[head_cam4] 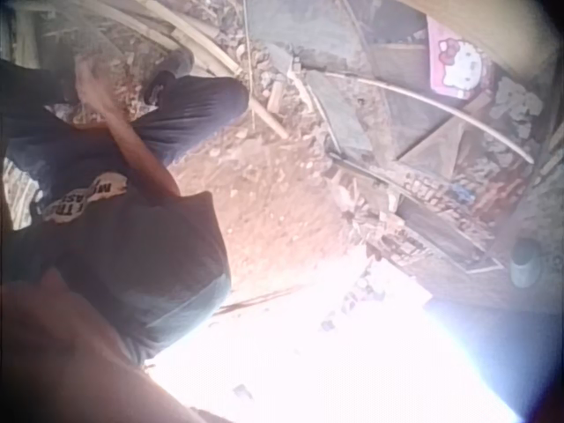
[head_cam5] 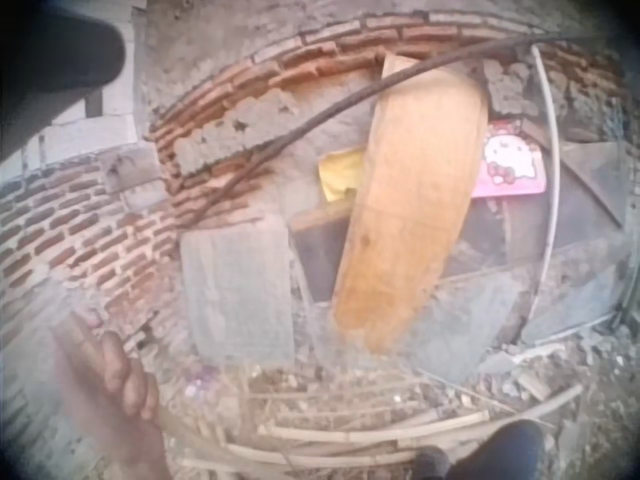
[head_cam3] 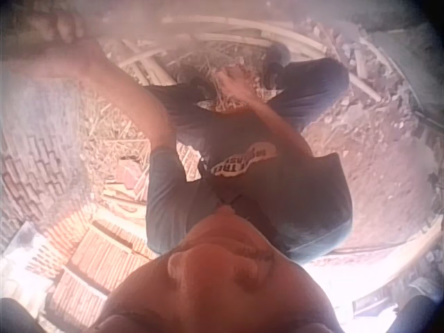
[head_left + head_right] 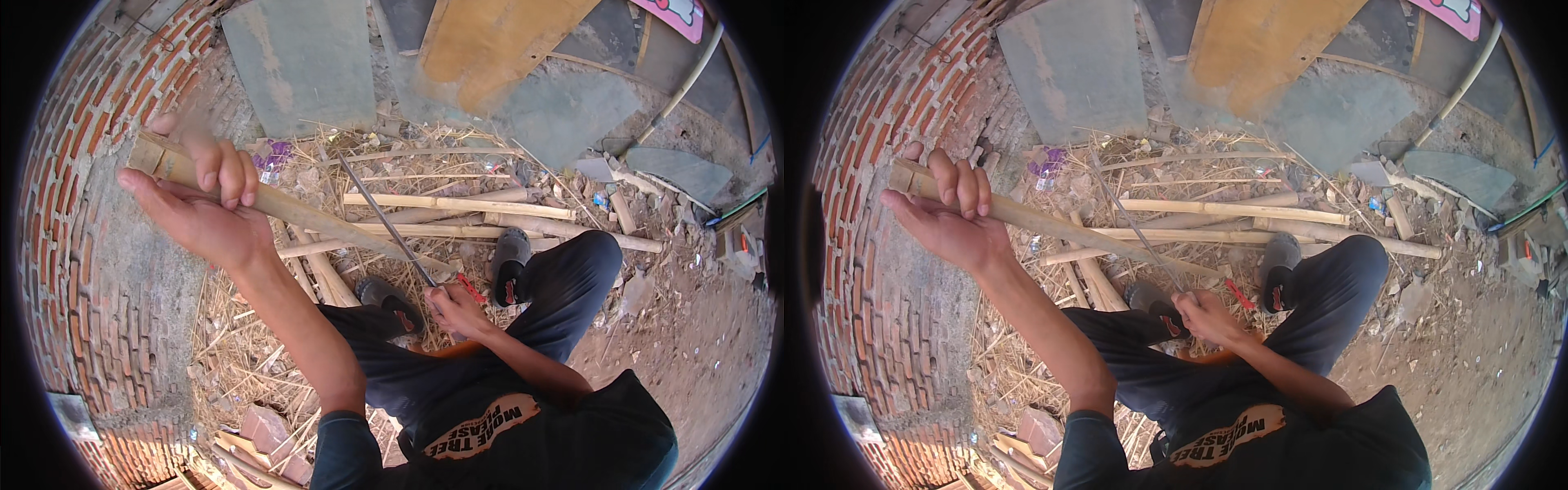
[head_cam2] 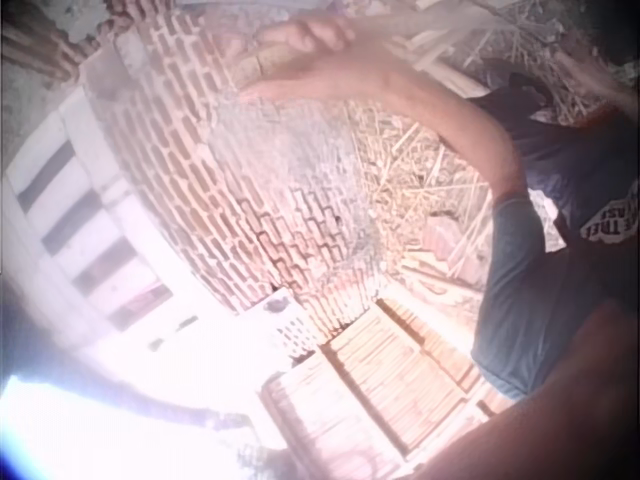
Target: The person sits on the ground and uses a machete to split long bamboo poles into thin strips. They hold the bamboo with one hand and strike it with the machete to separate the material, occasionally adjusting the grip or repositioning the bamboo piece.
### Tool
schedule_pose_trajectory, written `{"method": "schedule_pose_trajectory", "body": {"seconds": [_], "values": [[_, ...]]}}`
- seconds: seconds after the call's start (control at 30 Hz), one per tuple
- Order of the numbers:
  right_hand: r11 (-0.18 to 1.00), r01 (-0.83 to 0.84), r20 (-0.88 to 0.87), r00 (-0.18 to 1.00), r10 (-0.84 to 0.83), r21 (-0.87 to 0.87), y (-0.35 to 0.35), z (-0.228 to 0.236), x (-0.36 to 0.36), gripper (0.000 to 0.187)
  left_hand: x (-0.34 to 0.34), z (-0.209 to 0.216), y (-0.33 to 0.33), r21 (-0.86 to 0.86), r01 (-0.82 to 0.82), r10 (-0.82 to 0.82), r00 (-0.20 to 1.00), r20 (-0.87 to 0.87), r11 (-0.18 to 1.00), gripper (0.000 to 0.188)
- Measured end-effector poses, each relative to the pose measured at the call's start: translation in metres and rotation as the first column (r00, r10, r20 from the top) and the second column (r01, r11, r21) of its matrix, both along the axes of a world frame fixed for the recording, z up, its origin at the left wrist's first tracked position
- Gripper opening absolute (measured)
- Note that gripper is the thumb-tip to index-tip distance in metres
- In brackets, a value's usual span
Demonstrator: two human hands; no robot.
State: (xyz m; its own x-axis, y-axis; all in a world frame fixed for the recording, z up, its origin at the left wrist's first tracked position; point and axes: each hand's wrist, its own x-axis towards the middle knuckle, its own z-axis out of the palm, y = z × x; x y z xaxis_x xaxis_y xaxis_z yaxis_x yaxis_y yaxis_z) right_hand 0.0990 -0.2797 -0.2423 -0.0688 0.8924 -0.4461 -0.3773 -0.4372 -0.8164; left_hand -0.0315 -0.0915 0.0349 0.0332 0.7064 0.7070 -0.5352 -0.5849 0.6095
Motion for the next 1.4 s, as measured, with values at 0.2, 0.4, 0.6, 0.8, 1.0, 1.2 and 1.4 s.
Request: {"method": "schedule_pose_trajectory", "body": {"seconds": [0.2, 0.4, 0.6, 0.8, 1.0, 1.2, 1.4], "values": [[0.982, 0.113, 0.050, 0.993, -0.107, -0.152, -0.004, -0.085, -0.008, 0.039, -0.013, -0.003, 0.000, -0.120, -0.127, 0.133, 0.990, 0.038, 0.985, 0.045], [0.995, 0.099, 0.239, 0.965, -0.104, 0.033, 0.003, -0.049, -0.026, 0.037, -0.020, -0.007, -0.001, -0.113, -0.199, 0.205, 0.978, 0.042, 0.973, 0.044], [0.991, 0.121, 0.265, 0.959, -0.101, -0.061, -0.001, -0.128, -0.014, 0.045, -0.028, -0.006, -0.003, -0.102, -0.136, 0.142, 0.988, 0.061, 0.985, 0.042], [0.995, 0.057, 0.540, 0.842, -0.003, -0.083, 0.014, -0.125, -0.006, 0.050, -0.037, -0.012, -0.003, -0.088, -0.181, 0.188, 0.979, 0.073, 0.979, 0.041], [0.990, 0.051, 0.371, 0.924, -0.096, 0.130, 0.018, -0.020, -0.036, 0.045, -0.039, -0.013, -0.006, -0.064, -0.139, 0.143, 0.987, 0.071, 0.988, 0.040], [0.940, 0.197, 0.566, 0.825, -0.005, -0.278, -0.016, -0.211, 0.001, 0.042, -0.044, -0.011, -0.005, -0.111, -0.116, 0.128, 0.986, 0.107, 0.987, 0.040], [0.966, 0.135, 0.300, 0.952, -0.064, -0.221, 0.006, -0.130, -0.014, 0.042, -0.052, -0.015, -0.006, -0.015, 0.079, -0.077, 0.992, 0.100, 0.997, 0.040]]}}
